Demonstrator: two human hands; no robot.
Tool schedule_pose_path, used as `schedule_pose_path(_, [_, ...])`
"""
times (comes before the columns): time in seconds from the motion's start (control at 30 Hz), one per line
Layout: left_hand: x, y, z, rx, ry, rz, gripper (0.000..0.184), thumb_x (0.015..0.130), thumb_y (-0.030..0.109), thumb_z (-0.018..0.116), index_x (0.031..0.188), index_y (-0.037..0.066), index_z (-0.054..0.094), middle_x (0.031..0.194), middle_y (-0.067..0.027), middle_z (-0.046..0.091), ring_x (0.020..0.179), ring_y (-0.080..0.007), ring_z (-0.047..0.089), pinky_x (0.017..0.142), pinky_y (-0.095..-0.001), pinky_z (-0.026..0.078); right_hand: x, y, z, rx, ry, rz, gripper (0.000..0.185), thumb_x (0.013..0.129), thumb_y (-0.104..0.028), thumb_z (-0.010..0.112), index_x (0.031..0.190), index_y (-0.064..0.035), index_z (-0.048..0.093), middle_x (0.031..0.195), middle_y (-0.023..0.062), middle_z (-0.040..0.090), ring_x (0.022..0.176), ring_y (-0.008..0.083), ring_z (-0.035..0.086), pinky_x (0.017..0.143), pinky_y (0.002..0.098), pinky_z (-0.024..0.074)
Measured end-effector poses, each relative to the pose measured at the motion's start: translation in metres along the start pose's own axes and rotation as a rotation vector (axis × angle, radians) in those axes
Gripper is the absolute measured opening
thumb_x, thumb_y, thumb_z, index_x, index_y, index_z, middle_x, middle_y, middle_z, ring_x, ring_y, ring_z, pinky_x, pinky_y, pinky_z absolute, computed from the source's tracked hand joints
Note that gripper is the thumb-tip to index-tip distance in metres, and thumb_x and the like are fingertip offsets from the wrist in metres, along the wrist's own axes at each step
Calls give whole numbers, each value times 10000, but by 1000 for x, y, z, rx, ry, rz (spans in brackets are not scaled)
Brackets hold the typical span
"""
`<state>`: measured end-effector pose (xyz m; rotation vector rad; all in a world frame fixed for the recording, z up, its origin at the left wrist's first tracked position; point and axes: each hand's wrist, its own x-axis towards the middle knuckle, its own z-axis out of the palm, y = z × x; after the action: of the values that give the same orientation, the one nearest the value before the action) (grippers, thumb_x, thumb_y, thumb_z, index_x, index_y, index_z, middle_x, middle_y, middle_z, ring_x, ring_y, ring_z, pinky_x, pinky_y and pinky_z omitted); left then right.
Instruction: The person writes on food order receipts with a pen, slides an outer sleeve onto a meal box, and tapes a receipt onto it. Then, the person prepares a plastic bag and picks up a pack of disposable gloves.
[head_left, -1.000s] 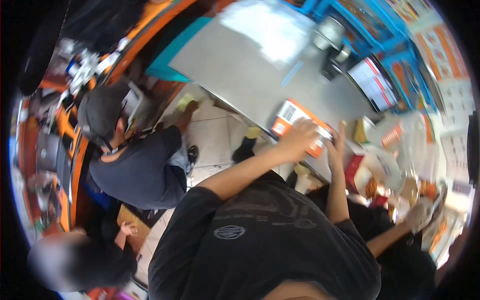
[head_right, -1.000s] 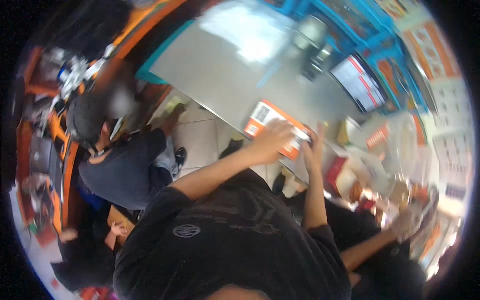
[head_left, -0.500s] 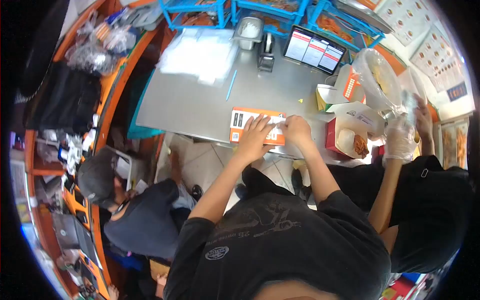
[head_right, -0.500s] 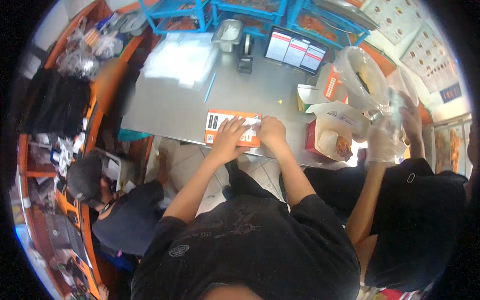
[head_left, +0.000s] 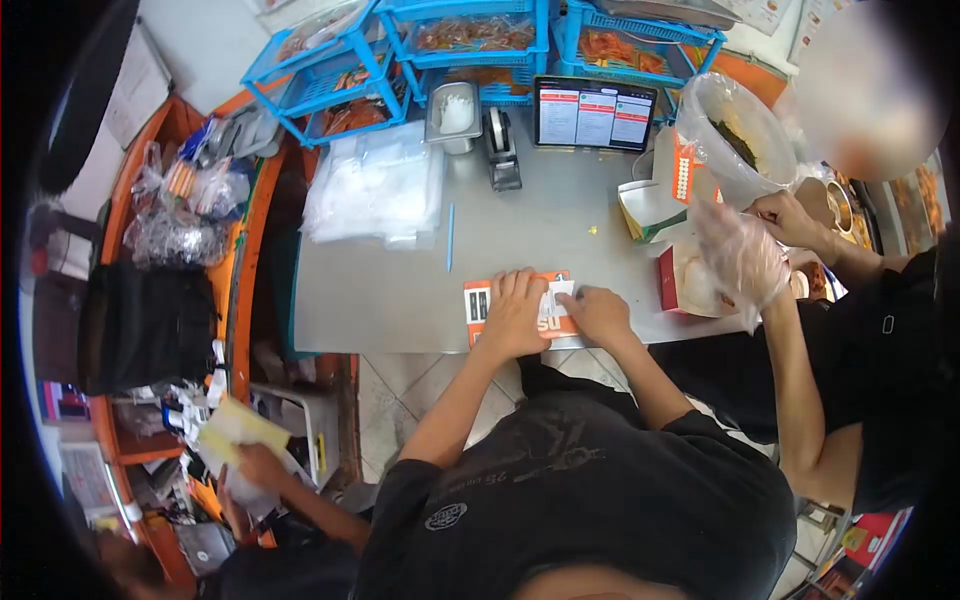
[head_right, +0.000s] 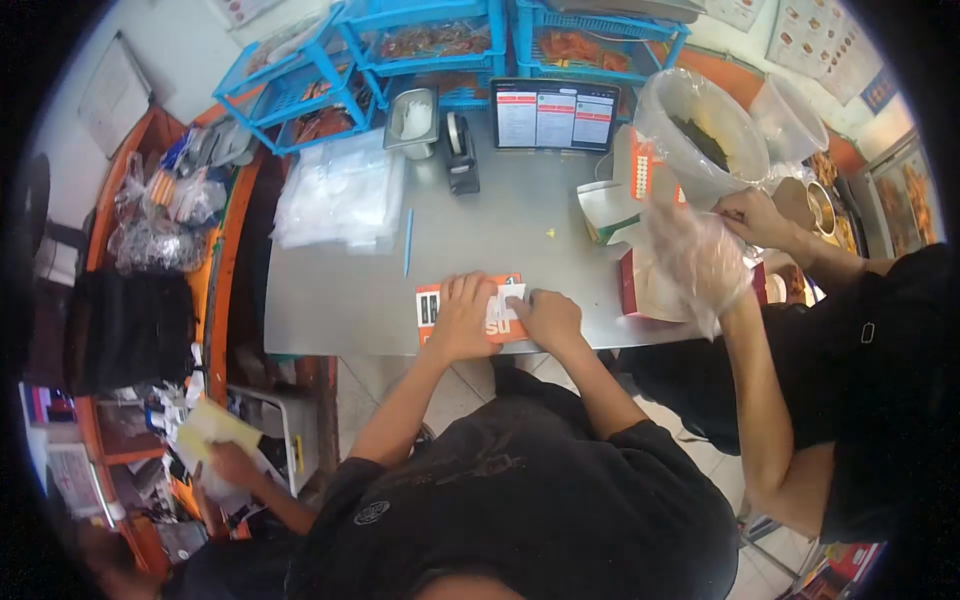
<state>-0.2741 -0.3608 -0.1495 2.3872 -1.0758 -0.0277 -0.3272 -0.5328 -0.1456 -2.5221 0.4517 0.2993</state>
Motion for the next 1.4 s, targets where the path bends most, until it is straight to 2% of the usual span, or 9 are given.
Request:
schedule_pose_path(0.1, [7, -6, -9, -86, 26, 53, 774, 419, 258, 814, 1074, 70, 446, 1183, -163, 444, 1133, -362, 412, 983, -485, 278, 9, 11, -14, -22, -142, 63, 648, 888, -519, 475, 1191, 49, 545, 1115, 248, 605, 1049, 305, 603, 868, 401, 473])
schedule_pose_path(0.2, [20, -7, -26, -242, 61, 58, 735, 461, 275, 798, 1076, 82, 445, 1192, -151, 436, 1147, -343, 402, 997, -473, 257, 21, 21, 19, 934, -148, -82, 675, 910, -500, 450, 1274, 69, 443, 1137, 218, 598, 1053, 282, 590, 898, 368, 446])
schedule_pose_path(0.37, [44, -22, -47, -224, 104, 82, 792, 398, 297, 833, 1063, 94, 453, 1201, -160, 442, 1125, -372, 404, 965, -485, 298, 37, -1, 20, 970, 81, -49, 448, 953, -400, 405, 1113, 4, 514, 1092, 192, 564, 1117, 240, 490, 972, 355, 338])
schedule_pose_path(0.53, [61, -66, -23, -28, -27, 218, 698, 494, 298, 805, 1090, 95, 505, 1246, -148, 433, 1221, -348, 368, 1047, -509, 228, 52, 16, 40, 950, 610, -10, 94, 899, -86, 540, 979, -37, 551, 783, 20, 533, 694, 66, 501, 599, 209, 413])
schedule_pose_path(0.77, [70, -117, -72, -535, -250, 159, 404, 712, 255, 724, 1052, 78, 596, 1122, -119, 600, 1135, -313, 501, 1030, -513, 258, 68, -73, 7, 1027, 520, -139, 186, 905, -150, 564, 777, -18, 588, 576, 0, 532, 484, 50, 461, 461, 216, 351])
schedule_pose_path(0.9, [51, -245, -114, -26, 550, -202, 455, 782, 230, 668, 1171, 33, 542, 1207, -169, 552, 1177, -339, 462, 1002, -483, 311, 110, -125, 40, 1026, 139, -140, 288, 926, -220, 530, 755, 3, 593, 585, 4, 533, 496, 54, 452, 462, 226, 335])
schedule_pose_path(1.1, [7, -334, -117, 223, 67, -409, 436, 860, 344, 563, 1217, 95, 529, 1291, -121, 469, 1322, -289, 310, 1083, -602, 95, 228, -292, 96, 491, 336, -937, 232, 815, -229, 616, 906, -19, 658, 806, 123, 652, 798, 312, 612, 728, 399, 496])
schedule_pose_path(1.2, [-10, -329, -119, 142, 113, -443, 416, 858, 319, 572, 1202, 88, 540, 1303, -126, 467, 1317, -289, 322, 1090, -589, 88, 308, -305, 136, -148, -27, -777, 313, 765, -316, 653, 900, -36, 680, 898, 143, 657, 916, 324, 595, 797, 414, 478])
schedule_pose_path(1.4, [-25, -330, -121, 85, 196, -424, 348, 863, 261, 575, 1155, 73, 553, 1327, -166, 450, 1313, -292, 336, 1096, -576, 99, 288, -323, 139, -410, 136, -490, 273, 753, -298, 638, 780, -30, 684, 854, 166, 668, 868, 325, 616, 852, 400, 446])
